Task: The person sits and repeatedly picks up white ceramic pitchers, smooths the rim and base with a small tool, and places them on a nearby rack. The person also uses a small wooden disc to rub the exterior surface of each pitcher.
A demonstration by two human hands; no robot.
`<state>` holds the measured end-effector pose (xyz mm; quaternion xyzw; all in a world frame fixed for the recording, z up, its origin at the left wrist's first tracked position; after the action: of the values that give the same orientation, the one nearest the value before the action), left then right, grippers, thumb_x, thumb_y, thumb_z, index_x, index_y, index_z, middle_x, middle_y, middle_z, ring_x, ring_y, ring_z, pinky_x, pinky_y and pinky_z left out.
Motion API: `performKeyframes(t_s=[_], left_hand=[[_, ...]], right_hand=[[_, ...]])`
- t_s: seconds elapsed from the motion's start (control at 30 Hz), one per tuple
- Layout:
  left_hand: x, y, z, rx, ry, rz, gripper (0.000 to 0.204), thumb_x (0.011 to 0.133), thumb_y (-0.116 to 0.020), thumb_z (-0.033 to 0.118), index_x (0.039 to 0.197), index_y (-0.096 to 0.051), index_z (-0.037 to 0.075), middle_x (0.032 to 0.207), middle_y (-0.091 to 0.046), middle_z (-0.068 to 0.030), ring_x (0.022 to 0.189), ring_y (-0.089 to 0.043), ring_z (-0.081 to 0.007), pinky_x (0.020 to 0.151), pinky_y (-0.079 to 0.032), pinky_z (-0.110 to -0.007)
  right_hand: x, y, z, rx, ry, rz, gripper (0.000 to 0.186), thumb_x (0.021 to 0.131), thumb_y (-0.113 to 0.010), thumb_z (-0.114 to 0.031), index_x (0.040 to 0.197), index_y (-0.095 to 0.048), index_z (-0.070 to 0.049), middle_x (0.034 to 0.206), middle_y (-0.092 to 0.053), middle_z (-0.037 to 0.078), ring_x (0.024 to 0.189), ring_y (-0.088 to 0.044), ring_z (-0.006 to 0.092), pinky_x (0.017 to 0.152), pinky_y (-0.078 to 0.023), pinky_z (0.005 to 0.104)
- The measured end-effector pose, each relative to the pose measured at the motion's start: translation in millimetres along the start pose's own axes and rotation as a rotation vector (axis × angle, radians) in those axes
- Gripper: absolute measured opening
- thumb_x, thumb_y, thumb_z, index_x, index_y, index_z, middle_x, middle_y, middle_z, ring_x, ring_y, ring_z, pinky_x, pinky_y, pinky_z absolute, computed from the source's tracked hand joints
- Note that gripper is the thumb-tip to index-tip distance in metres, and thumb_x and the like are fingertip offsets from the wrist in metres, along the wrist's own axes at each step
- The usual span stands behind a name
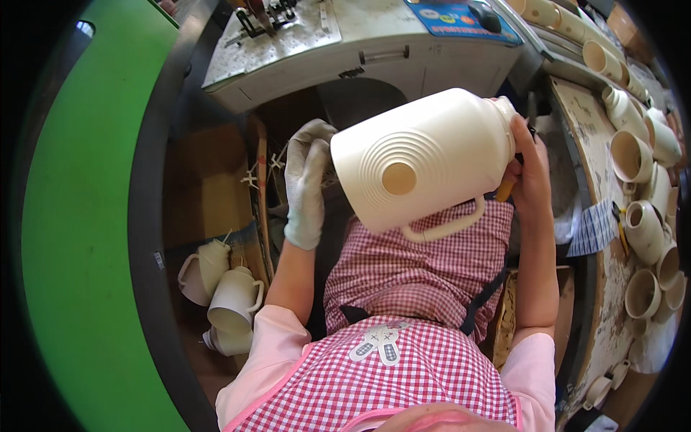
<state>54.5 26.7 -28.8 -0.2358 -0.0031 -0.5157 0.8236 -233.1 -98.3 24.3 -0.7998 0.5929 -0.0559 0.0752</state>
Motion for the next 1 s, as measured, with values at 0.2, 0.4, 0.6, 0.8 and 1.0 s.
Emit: performKeyframes(t_s=[0.2, 0.4, 0.6, 0.8, 1.0], left_hand=[[21.1, 50.3, -6.7, 0.58, -0.143, -0.302, 0.074, 0.095, -0.076, 0.025, 0.156, -0.04, 0.002, 0.155, -0.048, -0.0165, 0.143, -0.046, -0.026, 0.117, -0.04, -0.042], [251.3, 109.5, 148.5, 0.746, -0.611, 0.265, 0.048, 0.105, -0.061, 0.032, 0.136, -0.059, -0.004, 0.128, -0.067, -0.0139, 0.109, -0.066, -0.0225, 0.092, -0.056, -0.037], [485.2, 152.1, 181.3, 1.599, -0.362, 0.305, 0.05, 0.098, -0.06, 0.037, 0.121, -0.067, -0.007, 0.109, -0.074, -0.0216, 0.095, -0.074, -0.032, 0.084, -0.058, -0.041], [520.9, 190.1, 144.4, 1.43, -0.145, 0.114, 0.049, 0.097, -0.066, 0.036, 0.124, -0.066, -0.005, 0.112, -0.073, -0.0155, 0.087, -0.077, -0.0265, 0.074, -0.066, -0.037], [488.7, 187.3, 152.4, 1.253, -0.029, 0.111, 0.051, 0.096, -0.067, 0.041, 0.127, -0.066, 0.0, 0.117, -0.072, -0.0103, 0.105, -0.07, -0.0229, 0.092, -0.056, -0.036]], right_hand=[[52.1, -28.2, 20.3, 0.16, 0.046, -0.149, 0.056, 0.102, -0.06, -0.056, 0.116, -0.068, -0.002, 0.081, -0.059, -0.004, 0.05, -0.034, -0.0011, 0.045, -0.025, 0.0161], [30.5, 28.7, 83.0, -0.265, -0.185, 0.287, 0.038, 0.109, -0.053, -0.041, 0.105, -0.069, -0.007, 0.084, -0.067, 0.0, 0.048, -0.034, -0.0006, 0.046, -0.025, 0.0185], [17.6, 45.6, 123.3, -0.05, -0.196, 0.136, 0.034, 0.112, -0.048, -0.031, 0.105, -0.067, -0.003, 0.08, -0.066, 0.002, 0.047, -0.034, -0.0014, 0.043, -0.025, 0.0173], [24.7, 57.1, 115.0, 0.029, -0.273, 0.164, 0.037, 0.113, -0.045, -0.032, 0.105, -0.066, -0.002, 0.076, -0.061, 0.002, 0.044, -0.035, -0.0007, 0.04, -0.027, 0.0167], [24.3, 57.7, 116.2, -0.023, -0.253, 0.175, 0.036, 0.113, -0.047, -0.032, 0.105, -0.066, -0.003, 0.075, -0.061, 0.002, 0.044, -0.035, -0.0007, 0.041, -0.026, 0.0166]])
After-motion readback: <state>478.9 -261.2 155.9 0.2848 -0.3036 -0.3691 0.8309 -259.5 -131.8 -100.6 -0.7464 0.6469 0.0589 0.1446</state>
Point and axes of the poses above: each hand's wrist, its own x-axis towards the middle knuckle, its own y-axis out of the back of the hand, z = x × y, the point moved 2 cm from there along x, towards the middle knuckle
